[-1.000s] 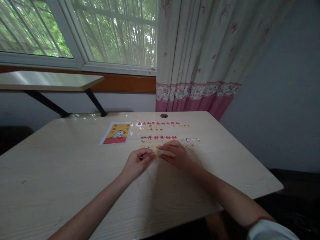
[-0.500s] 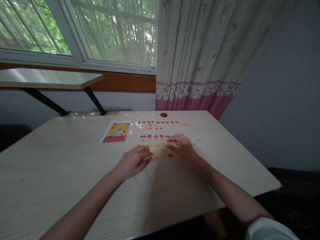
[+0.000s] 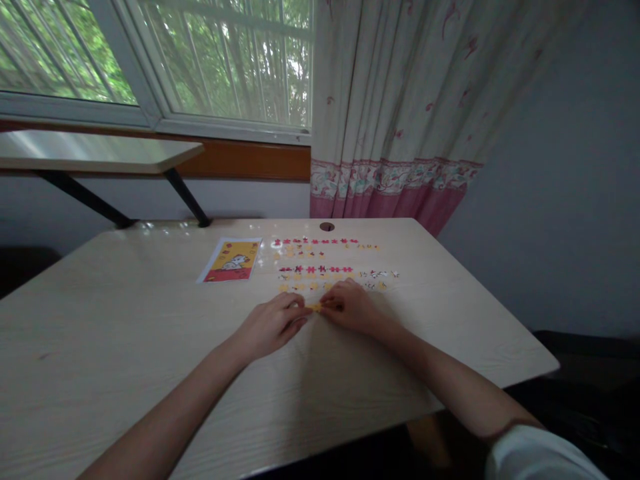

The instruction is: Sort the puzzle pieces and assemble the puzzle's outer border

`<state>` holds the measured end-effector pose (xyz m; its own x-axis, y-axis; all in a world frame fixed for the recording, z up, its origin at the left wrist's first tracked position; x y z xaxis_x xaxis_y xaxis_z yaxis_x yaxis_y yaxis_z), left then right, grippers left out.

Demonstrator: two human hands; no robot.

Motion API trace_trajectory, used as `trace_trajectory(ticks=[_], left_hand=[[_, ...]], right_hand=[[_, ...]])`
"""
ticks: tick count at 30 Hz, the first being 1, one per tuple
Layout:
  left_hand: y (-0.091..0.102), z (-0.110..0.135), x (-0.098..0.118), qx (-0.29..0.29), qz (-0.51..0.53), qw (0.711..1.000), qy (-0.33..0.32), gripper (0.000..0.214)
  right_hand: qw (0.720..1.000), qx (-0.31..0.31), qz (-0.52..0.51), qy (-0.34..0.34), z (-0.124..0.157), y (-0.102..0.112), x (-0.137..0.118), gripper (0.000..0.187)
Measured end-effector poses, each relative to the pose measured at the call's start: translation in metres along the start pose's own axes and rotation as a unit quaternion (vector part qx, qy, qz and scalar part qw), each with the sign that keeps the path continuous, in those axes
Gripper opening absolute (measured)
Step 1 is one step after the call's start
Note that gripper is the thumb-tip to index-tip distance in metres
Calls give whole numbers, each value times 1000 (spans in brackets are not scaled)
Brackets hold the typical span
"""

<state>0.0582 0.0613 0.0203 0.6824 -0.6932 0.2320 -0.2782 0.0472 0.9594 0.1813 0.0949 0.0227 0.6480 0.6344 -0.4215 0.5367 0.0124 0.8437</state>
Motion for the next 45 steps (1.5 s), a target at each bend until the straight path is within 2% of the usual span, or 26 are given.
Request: trace_trajectory(ticks=[8,14,19,27,45], left_hand=[[-3,0,2,0,-13,1000,1,30],[-8,0,3,-25,-33,999,12,30],[-8,-1,3,-26,-32,999,12,31],[-8,-2,2,-19,-26,999,11,31],[-4,-5,8,-8,-55,998,3,29]], right_hand=[[1000,-20,14,14,1,-2,0,17],[997,-66,15,36,2,4,9,20],[994,-98,4,44,2,6,11,11],[994,-103,3,23,1,3,10,12],[994,-101,16,32,3,7,8,9]])
Point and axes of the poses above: each hand's wrist, its own z-axis away from the middle knuckle, its own y-axis out of the back of the hand, x = y × z, the point moved 8 cm from there along -z, towards the middle knuckle, and after that the axes turned 1 degree about -x, right-handed, at the moved point
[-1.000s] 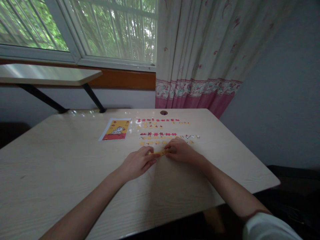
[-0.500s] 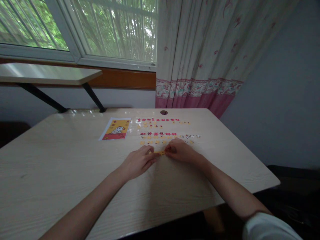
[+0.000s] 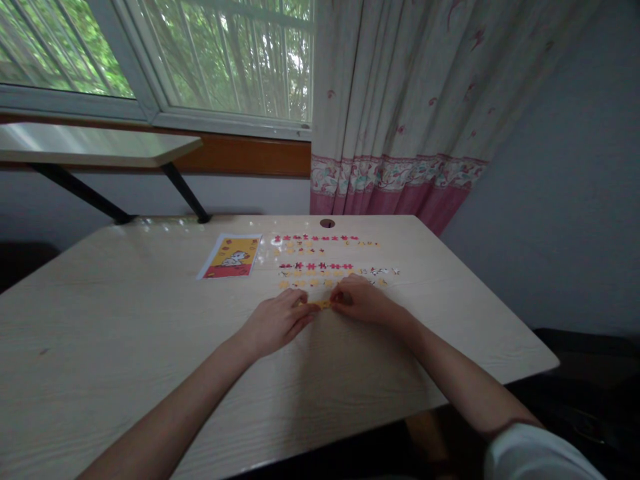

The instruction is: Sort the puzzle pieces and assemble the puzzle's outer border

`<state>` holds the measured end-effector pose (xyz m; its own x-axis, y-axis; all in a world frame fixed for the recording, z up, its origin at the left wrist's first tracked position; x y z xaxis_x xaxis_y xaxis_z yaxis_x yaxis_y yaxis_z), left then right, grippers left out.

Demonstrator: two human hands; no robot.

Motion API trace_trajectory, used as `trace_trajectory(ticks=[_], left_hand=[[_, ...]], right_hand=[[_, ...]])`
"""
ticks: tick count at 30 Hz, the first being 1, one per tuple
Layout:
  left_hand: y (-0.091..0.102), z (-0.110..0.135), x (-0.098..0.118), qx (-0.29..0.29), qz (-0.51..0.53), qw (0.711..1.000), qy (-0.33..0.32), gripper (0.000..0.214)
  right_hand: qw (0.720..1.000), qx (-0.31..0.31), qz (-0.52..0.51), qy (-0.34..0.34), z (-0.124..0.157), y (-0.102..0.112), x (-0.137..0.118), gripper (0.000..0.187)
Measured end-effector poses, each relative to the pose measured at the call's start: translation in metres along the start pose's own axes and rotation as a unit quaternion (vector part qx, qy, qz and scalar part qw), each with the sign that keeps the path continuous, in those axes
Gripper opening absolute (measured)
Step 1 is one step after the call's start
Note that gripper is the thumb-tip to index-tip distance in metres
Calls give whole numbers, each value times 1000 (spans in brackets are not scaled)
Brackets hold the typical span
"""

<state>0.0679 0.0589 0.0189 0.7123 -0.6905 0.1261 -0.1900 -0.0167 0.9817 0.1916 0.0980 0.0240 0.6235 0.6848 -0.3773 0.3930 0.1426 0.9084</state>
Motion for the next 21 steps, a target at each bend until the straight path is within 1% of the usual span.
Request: trace_trajectory(ticks=[3,8,12,17,21], left_hand=[[0,-1,1,-6,-8,1000,4,28],[1,-2,2,-13,-16,1000,7,28],[1,-1,2,-10,-16,1000,6,28],[1,-1,2,-3,-27,1000,0,29],[0,-1,2,-2,-32,999,1,31]], right_hand=[[1000,6,-1,9,0,0,0,13],[997,-11,-8,77,0,-3,-10,19],[996,-25,1,84,0,-5,-11,21],[995,-28,31,94,1,-5,-13,24],[996,-29,29,79,0,-7,-14,24]])
Point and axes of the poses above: each hand's wrist, its own z-axis away from the middle knuckle, its own y-axis out of the back of the hand, x = y × z, the point moved 8 cm from there along -z, towards the middle knuckle, and after that the axes turned 1 degree about -x, right-handed, at the moved point
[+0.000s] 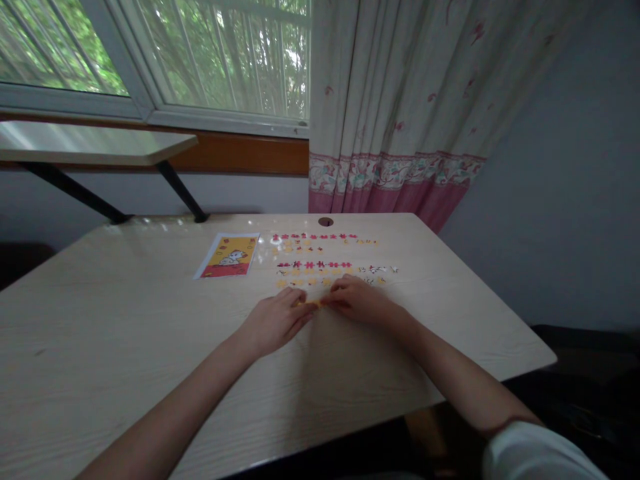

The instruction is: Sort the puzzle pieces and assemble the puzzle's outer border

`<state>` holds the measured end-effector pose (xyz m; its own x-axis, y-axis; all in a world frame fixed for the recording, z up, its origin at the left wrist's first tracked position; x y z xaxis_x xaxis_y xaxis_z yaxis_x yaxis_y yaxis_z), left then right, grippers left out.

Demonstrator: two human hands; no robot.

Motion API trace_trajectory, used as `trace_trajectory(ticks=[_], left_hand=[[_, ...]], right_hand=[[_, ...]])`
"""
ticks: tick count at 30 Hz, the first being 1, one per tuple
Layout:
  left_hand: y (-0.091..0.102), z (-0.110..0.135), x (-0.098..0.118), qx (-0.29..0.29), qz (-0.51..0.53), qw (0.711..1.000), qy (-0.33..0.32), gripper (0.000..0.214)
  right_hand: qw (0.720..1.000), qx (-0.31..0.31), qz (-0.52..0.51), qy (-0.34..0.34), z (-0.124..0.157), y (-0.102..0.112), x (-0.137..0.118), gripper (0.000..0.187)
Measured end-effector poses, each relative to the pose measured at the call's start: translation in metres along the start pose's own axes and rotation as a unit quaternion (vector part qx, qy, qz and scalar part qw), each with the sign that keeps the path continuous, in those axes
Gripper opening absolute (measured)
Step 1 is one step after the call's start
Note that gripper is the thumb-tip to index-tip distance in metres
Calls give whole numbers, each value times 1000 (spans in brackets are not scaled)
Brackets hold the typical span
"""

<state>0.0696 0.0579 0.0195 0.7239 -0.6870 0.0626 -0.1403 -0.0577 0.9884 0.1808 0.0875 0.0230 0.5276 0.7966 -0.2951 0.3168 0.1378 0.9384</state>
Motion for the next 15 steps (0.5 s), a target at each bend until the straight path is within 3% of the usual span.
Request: trace_trajectory(ticks=[5,9,15], left_hand=[[0,0,-1,7,13,1000,-4,30],[2,2,-4,6,45,999,-10,31],[12,10,-27,37,97,995,8,31]], right_hand=[[999,3,-33,-22,-1,-2,1,22],[999,6,-32,-1,0,3,-2,20],[1000,11,-15,18,4,14,7,15]])
Point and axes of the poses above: each hand's wrist, its own z-axis away from the middle knuckle, its own y-axis out of the back of the hand, x = y × z, the point moved 8 cm from there along -z, towards the middle knuckle, and after that the axes turned 1 degree about -x, right-handed, at the moved point
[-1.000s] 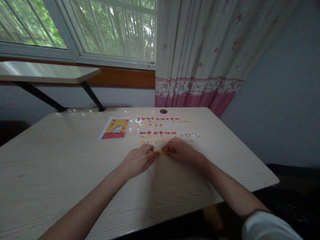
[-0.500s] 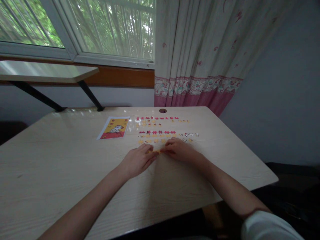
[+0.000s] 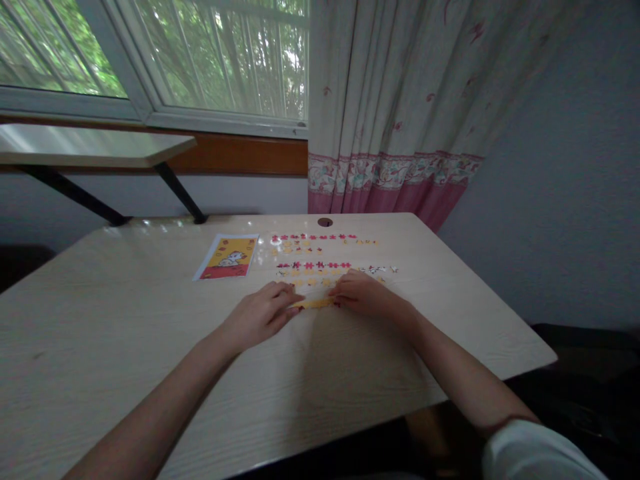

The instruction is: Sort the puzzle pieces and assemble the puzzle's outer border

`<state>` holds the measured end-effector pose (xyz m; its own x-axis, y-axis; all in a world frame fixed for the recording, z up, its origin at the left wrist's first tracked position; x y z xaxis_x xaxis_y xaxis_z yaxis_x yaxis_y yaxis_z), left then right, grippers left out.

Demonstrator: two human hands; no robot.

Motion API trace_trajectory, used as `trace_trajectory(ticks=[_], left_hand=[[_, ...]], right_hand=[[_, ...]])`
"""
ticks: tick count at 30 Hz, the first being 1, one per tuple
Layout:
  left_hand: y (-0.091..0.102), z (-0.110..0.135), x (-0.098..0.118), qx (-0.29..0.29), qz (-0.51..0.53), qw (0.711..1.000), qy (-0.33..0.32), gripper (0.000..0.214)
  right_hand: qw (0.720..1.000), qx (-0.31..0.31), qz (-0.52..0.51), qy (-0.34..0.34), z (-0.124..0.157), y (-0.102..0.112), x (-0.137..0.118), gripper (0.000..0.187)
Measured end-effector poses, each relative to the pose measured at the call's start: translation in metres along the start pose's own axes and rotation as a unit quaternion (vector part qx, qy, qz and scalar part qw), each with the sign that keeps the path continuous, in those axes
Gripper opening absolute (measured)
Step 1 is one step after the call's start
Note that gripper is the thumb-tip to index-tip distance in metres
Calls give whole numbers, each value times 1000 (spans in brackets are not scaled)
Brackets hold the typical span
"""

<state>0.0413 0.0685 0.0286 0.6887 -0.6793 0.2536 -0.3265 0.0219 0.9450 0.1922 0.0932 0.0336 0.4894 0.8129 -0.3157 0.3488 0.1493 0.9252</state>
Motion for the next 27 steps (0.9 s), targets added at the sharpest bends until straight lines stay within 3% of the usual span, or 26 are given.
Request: trace_trajectory(ticks=[5,12,27], left_hand=[[-2,3,-8,-11,6,1000,-5,29],[-7,3,-4,-29,0,1000,-13,32],[-9,2,0,-44,-32,999,-6,36]], right_hand=[[1000,-1,-11,-20,4,5,14,13],[999,-28,-40,-7,4,-3,11,16],[1000,-8,-22,-4,0,-10,6,18]])
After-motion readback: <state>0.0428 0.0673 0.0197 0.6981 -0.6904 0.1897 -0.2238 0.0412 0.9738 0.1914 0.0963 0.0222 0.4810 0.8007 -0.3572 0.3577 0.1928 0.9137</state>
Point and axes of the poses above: each hand's wrist, its own z-axis away from the middle knuckle, its own y-axis out of the back of the hand, x = y × z, the point moved 8 cm from there along -z, towards the middle knuckle, and after that the axes turned 1 degree about -x, right-handed, at the moved point
